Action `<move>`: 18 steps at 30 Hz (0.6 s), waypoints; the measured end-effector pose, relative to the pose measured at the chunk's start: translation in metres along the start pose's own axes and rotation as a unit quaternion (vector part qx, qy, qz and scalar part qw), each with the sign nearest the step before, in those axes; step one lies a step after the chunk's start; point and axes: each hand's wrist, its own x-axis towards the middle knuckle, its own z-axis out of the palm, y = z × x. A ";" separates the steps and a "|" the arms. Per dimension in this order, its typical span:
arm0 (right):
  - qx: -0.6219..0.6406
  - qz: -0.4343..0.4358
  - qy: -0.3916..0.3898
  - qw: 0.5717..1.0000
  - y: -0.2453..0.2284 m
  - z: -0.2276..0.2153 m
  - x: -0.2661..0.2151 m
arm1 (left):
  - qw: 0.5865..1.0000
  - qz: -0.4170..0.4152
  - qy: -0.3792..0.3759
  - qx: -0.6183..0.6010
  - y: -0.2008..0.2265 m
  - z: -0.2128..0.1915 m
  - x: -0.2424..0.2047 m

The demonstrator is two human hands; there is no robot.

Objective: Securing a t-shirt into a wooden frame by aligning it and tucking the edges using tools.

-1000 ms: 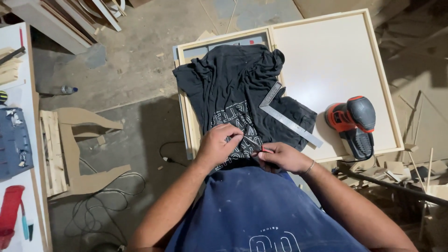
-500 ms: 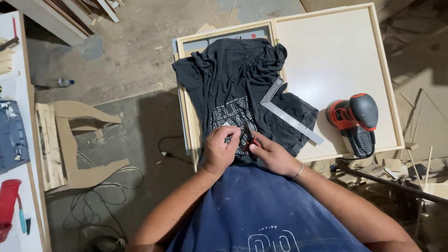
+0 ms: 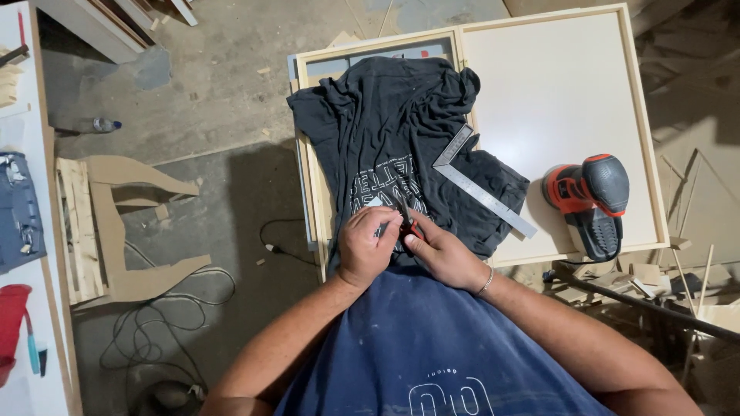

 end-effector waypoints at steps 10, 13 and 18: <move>-0.048 -0.067 0.039 0.996 -0.001 0.000 -0.004 | 1.000 0.024 0.001 -0.003 -0.004 0.001 -0.002; -0.078 -0.056 0.063 0.993 0.006 0.002 -0.002 | 1.000 0.028 0.007 -0.013 -0.001 0.000 0.000; -0.105 -0.083 0.084 0.987 0.015 0.004 0.002 | 1.000 0.003 0.002 -0.022 0.000 -0.001 -0.001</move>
